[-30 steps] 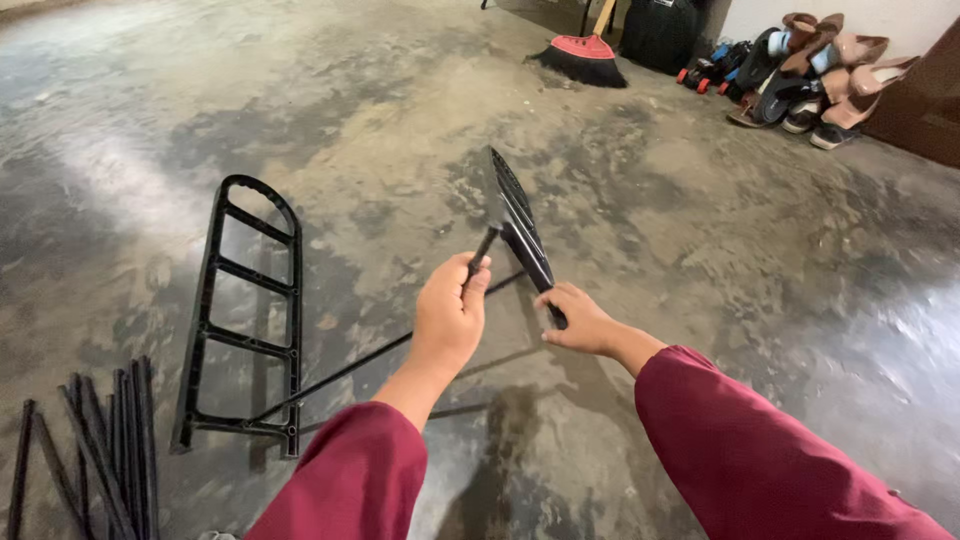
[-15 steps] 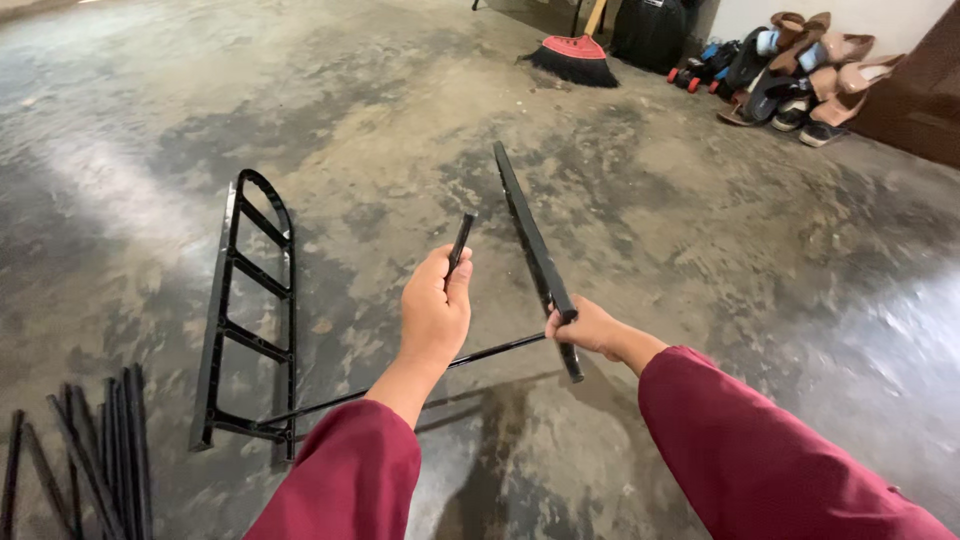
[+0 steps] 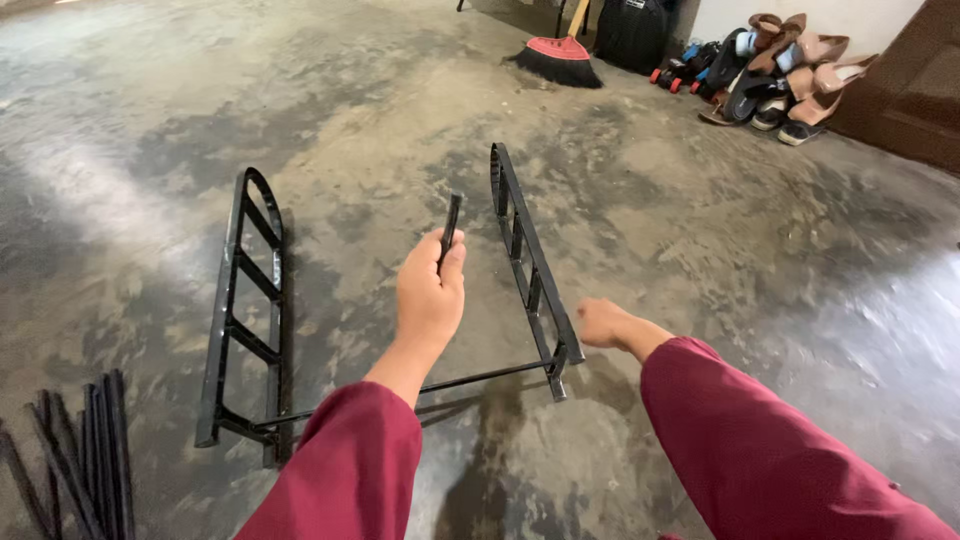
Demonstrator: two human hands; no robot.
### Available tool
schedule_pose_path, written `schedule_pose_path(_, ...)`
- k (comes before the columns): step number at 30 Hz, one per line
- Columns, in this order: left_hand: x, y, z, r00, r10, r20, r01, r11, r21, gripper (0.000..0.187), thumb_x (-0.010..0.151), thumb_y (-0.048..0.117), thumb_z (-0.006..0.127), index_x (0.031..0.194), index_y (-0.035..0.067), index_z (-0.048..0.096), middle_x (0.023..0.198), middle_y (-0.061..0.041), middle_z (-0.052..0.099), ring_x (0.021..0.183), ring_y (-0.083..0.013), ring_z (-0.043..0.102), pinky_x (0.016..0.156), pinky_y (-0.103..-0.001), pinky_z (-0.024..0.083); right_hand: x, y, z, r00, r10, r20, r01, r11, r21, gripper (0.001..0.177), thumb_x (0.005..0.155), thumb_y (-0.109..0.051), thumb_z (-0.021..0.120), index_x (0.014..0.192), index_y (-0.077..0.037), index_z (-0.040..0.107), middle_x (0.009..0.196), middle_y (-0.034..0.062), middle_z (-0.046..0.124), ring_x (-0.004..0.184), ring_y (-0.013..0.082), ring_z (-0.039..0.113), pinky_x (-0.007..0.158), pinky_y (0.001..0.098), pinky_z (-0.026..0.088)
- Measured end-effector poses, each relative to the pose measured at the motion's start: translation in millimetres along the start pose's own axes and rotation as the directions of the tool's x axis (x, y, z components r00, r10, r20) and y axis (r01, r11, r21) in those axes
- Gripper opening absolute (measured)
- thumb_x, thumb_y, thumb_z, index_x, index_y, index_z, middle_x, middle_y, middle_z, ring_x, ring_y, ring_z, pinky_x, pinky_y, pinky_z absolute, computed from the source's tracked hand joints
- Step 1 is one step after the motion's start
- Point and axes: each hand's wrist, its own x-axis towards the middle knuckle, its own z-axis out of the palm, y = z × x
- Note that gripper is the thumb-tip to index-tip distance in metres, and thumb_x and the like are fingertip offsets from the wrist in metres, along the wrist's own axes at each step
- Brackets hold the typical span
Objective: The person assembles a black metal shoe rack by inserting horizontal rods into slots on two vertical side frames. They repeatedly insert and remove rods to test fit, then continue adding rods to build the structure.
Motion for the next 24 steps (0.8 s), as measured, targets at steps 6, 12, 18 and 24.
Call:
schedule_pose_path(6,12,7,-19,0.992,-0.119,-0.034,0.111,0.976,-0.186,0.016,0.103,0.016,0.059,0.115,0.007,0.065,0.078,0.002,0.061,0.065,-0.0063,0.059,0.058,-0.024,0.049,-14,-100,-3,0.919,-0.368,-0.143,0.379,0.923,0.063,0.051,0.084,-0.031,0.074,0.130,-0.010,0.067,0.129,0.0172,0.070,0.119,0.0332,0.066,0.100,0.0402,0.052)
schedule_pose_path(12,21,11,-49,0.985,-0.144,-0.098,0.108,0.945,-0.308,0.017,0.105,0.016,0.058,0.117,0.006,0.064,0.082,0.003,0.059,0.067,-0.0051,0.056,0.062,-0.024,0.052,-56,-235,28,0.849,-0.526,-0.052,0.524,0.823,0.222,0.062,0.084,-0.041,0.077,0.137,-0.014,0.059,0.113,0.0151,0.072,0.094,0.0299,0.072,0.087,0.0394,0.053)
schedule_pose_path(18,14,-34,-95,0.974,0.182,-0.134,-0.163,0.976,0.142,0.034,0.101,0.018,0.062,0.132,0.003,0.061,0.102,-0.015,0.063,0.093,-0.0279,0.058,0.083,-0.039,0.048,-47,-315,56,0.884,-0.427,-0.190,0.465,0.764,0.447,0.029,0.091,-0.029,0.067,0.108,-0.005,0.070,0.091,0.0165,0.075,0.084,0.0289,0.074,0.076,0.0402,0.054)
schedule_pose_path(24,-34,-116,-147,1.000,0.019,0.001,-0.018,0.923,0.384,0.046,0.099,0.026,0.064,0.138,0.001,0.057,0.128,-0.027,0.061,0.122,-0.0435,0.055,0.103,-0.050,0.043,-19,-363,47,0.570,-0.628,-0.530,0.802,0.567,0.189,0.021,0.097,-0.016,0.064,0.109,-0.002,0.074,0.097,0.0187,0.075,0.086,0.0310,0.074,0.075,0.0415,0.055)
